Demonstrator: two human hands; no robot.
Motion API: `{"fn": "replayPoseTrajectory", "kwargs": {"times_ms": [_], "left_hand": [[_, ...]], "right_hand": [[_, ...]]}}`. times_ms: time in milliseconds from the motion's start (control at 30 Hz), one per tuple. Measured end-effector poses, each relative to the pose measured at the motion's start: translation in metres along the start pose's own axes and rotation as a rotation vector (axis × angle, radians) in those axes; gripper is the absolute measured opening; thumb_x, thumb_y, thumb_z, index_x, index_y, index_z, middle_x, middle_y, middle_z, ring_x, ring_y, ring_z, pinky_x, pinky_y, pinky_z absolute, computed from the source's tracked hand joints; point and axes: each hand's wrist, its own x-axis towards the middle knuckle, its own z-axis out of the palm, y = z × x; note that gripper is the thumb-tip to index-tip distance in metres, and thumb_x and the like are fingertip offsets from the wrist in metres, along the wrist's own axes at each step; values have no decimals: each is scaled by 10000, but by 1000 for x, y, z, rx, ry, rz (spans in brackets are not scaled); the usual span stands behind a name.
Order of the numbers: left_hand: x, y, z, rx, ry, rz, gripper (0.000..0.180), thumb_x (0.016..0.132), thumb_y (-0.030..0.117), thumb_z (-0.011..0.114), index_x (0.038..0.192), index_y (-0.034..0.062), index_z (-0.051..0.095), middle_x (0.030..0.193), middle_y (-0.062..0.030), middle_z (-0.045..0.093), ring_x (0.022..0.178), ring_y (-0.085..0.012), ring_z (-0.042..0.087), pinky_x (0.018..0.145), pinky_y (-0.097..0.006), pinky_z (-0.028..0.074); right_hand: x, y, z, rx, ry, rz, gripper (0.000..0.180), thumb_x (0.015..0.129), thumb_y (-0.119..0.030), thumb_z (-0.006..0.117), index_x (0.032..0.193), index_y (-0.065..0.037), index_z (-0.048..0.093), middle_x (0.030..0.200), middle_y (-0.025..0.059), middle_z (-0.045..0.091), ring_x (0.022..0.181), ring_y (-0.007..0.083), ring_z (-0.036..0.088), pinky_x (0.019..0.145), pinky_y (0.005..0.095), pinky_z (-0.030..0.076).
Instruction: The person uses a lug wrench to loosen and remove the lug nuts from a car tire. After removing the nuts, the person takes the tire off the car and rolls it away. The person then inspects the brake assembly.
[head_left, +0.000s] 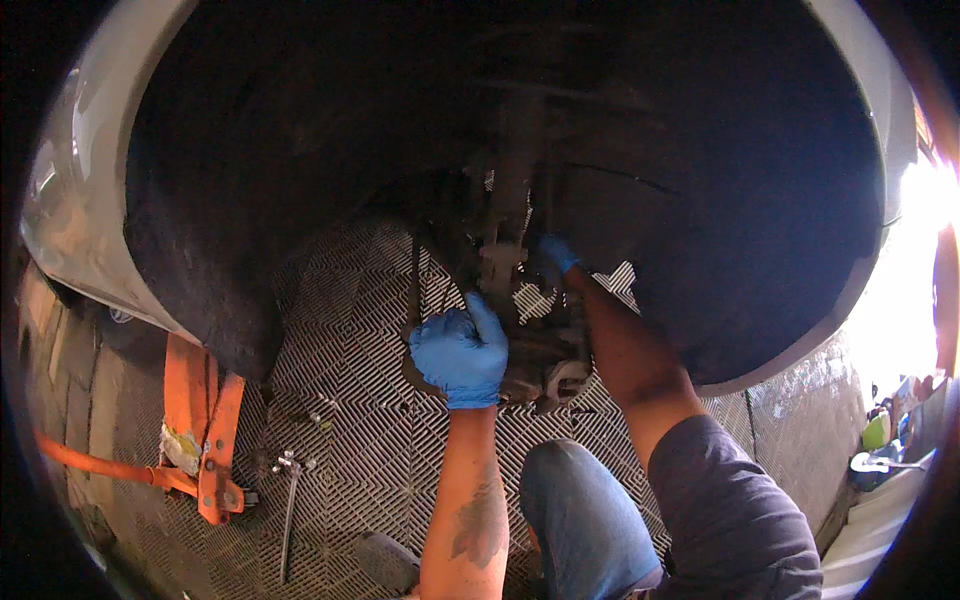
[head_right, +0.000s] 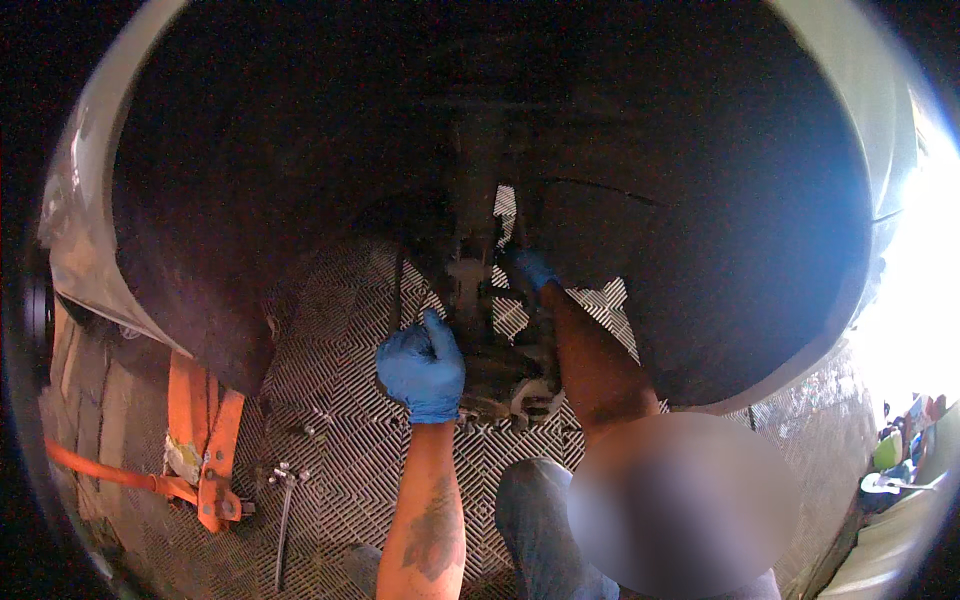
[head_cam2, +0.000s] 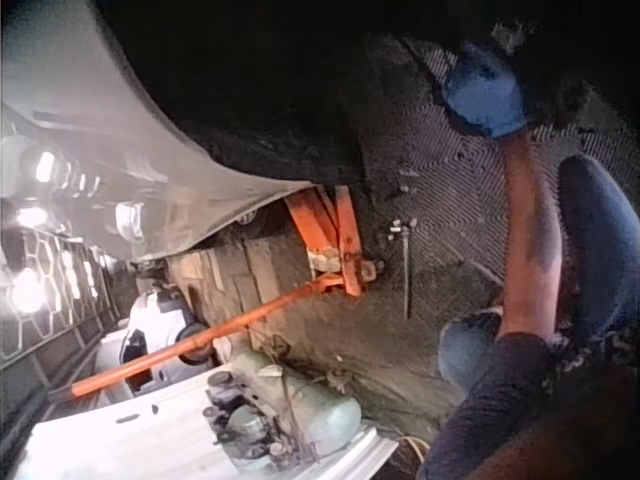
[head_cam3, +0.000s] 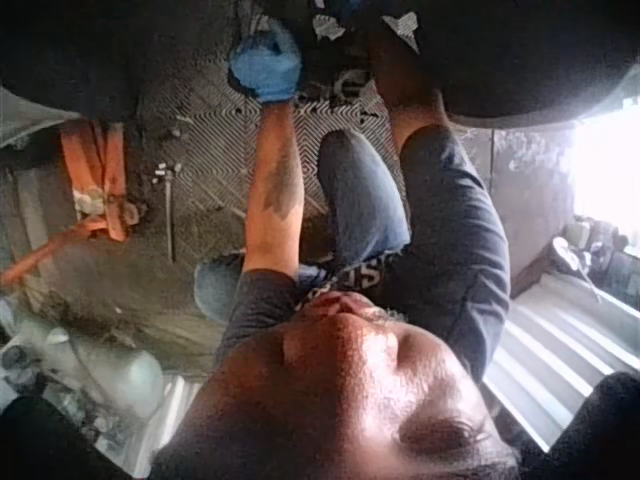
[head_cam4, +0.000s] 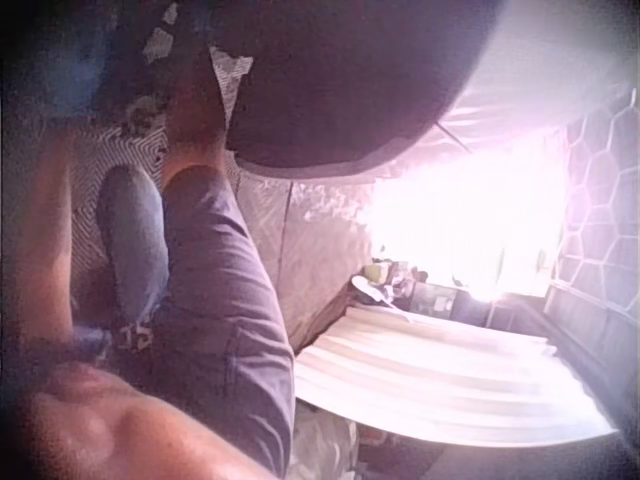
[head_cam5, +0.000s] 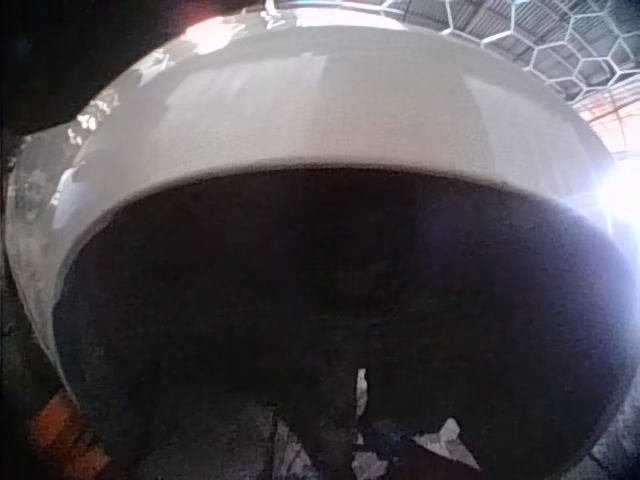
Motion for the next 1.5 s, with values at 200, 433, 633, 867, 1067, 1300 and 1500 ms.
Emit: {"fn": "replayPoseTrajectory", "kwargs": {"times_ms": [200, 433, 633, 867, 1067, 1300, 1500], "left_hand": [[-1, -11, -2, 97, 6, 33, 439, 878, 146, 588, 464, 72, 460, 469, -134, 460, 437, -328, 454, 466, -464, 322], [-2, -10, -1, 42, -16, 1, 449, 879, 158, 592, 457, 72, 462, 464, -142, 467, 428, -330, 457, 465, -464, 321], [0, -4, -1, -27, 6, -4, 452, 880, 161, 596, 458, 68, 461, 464, -141, 464, 414, -331, 448, 442, -462, 306], [-1, -13, -2, -6, 1, 10, 454, 874, 150, 607, 457, 65, 448, 464, -146, 455, 414, -333, 440, 436, -465, 293], [-2, -5, 2, -13, 6, -5, 455, 875, 148, 606, 458, 66, 443, 463, -149, 449, 415, -331, 435, 437, -467, 287], [-2, -13, -1, 16, -34, -18, 454, 883, 149, 600, 462, 62, 454, 462, -146, 452, 413, -327, 436, 436, -463, 287], [-2, -5, 4, -21, -14, -6, 465, 890, 155, 597, 457, 57, 460, 465, -148, 463, 407, -326, 443, 433, -455, 289]], "right_hand": [[-8, -41, 40, -502, 36, -315, 262, 949, -201, 455, 1043, -39, 638, 949, 229, 669, 822, 376, 664, 697, 478, 519], [-37, -85, 6, -350, -22, -103, 278, 965, -236, 459, 1056, -49, 644, 955, 210, 688, 825, 356, 682, 688, 459, 536], [-65, -120, -17, -254, -21, -100, 259, 942, -242, 489, 996, -63, 667, 948, 198, 694, 794, 350, 690, 657, 442, 542], [-69, -125, -10, -435, 18, -320, 214, 850, -196, 579, 986, -62, 674, 942, 208, 685, 813, 372, 682, 671, 445, 544], [-67, -107, -21, -471, 53, -408, 272, 784, -220, 637, 995, -53, 676, 962, 207, 683, 838, 378, 676, 707, 450, 544], [-74, -137, -19, -651, -106, -325, 280, 956, -265, 472, 1063, -67, 638, 1052, 206, 666, 983, 388, 644, 811, 470, 518], [-72, -123, -27, -631, -54, -349, 273, 945, -271, 501, 1051, -64, 644, 1037, 204, 670, 951, 381, 654, 785, 467, 524]]}}
